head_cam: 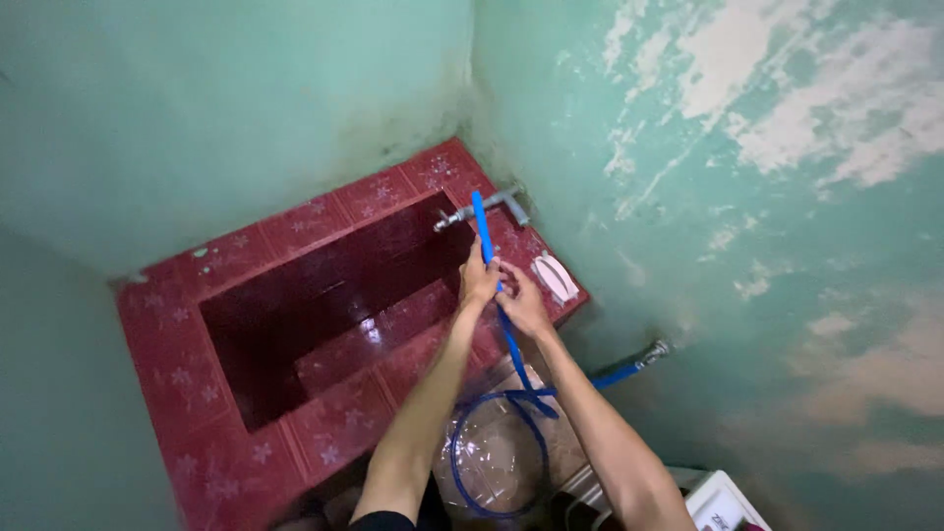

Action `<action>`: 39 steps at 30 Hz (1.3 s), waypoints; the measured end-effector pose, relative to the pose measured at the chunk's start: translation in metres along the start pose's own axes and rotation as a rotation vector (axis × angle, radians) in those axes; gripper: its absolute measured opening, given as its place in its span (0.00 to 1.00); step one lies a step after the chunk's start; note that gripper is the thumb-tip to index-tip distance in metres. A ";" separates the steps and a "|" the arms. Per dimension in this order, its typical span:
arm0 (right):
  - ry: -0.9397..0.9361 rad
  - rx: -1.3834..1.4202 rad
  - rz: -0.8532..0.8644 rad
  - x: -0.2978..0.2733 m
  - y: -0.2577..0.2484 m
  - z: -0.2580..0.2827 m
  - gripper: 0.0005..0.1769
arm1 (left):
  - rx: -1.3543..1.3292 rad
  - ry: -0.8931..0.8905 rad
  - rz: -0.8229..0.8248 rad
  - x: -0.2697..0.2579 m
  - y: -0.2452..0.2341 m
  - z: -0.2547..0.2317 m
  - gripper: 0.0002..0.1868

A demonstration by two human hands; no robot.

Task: The person scrubs floor tiles with a brush and water, then moves to a tiled basin to scrub its edges. They finish by rinsing the basin and surrounding walls with a blue hose before attaching it to a faucet.

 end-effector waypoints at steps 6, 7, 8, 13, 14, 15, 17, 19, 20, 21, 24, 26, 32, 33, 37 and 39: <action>-0.033 -0.273 -0.119 0.033 0.026 0.009 0.32 | 0.223 0.144 -0.098 0.055 -0.032 -0.016 0.28; -0.025 -0.295 -0.124 0.037 0.027 0.005 0.31 | 0.238 0.174 -0.108 0.063 -0.038 -0.023 0.22; -0.015 -0.316 -0.126 0.038 0.027 0.001 0.31 | 0.253 0.200 -0.120 0.068 -0.042 -0.027 0.17; 0.106 -0.405 -0.081 0.059 0.034 0.013 0.31 | -0.030 0.008 0.106 0.105 -0.051 -0.027 0.33; 0.238 -0.404 -0.069 0.063 0.035 0.008 0.33 | -0.031 0.025 0.140 0.110 -0.049 -0.033 0.33; 0.370 -0.401 -0.056 0.065 0.036 0.002 0.36 | -0.066 0.045 0.149 0.116 -0.049 -0.037 0.33; -0.092 -0.434 -0.093 0.100 0.043 0.038 0.33 | -0.140 0.084 0.162 0.127 -0.049 -0.043 0.34; -0.278 -0.436 -0.096 0.121 0.048 0.042 0.30 | -0.058 0.073 0.123 0.141 -0.056 -0.039 0.33; -0.234 -0.426 -0.091 0.136 0.049 0.028 0.28 | -0.014 0.070 0.102 0.151 -0.059 -0.036 0.32; -0.189 -0.416 -0.086 0.149 0.049 0.015 0.25 | 0.072 0.177 0.036 0.159 -0.066 -0.040 0.30; -0.023 -0.486 -0.081 0.188 0.041 -0.027 0.22 | 0.337 0.440 -0.135 0.183 -0.093 -0.037 0.25; -0.109 -0.559 -0.055 0.217 0.039 -0.045 0.21 | 0.529 0.532 -0.198 0.204 -0.109 -0.024 0.26; 0.047 -0.649 0.117 0.283 0.047 -0.137 0.23 | 1.046 0.512 -0.335 0.284 -0.123 0.049 0.32; 0.085 -0.706 0.151 0.291 0.049 -0.153 0.23 | 1.054 0.505 -0.338 0.299 -0.121 0.062 0.33; 0.018 -0.682 0.216 0.309 0.065 -0.190 0.24 | 1.049 0.427 -0.348 0.345 -0.116 0.115 0.35; -0.186 -0.600 0.174 0.316 0.071 -0.189 0.22 | 1.046 0.391 -0.344 0.363 -0.112 0.134 0.35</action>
Point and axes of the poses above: each hand's wrist, its own x-axis towards the middle knuckle, its own y-axis out of the palm, z = x × y, the point moved 9 cm from there along x, towards the middle knuckle, and after that the axes turned 9 degrees about -y, right-handed, at the moved point
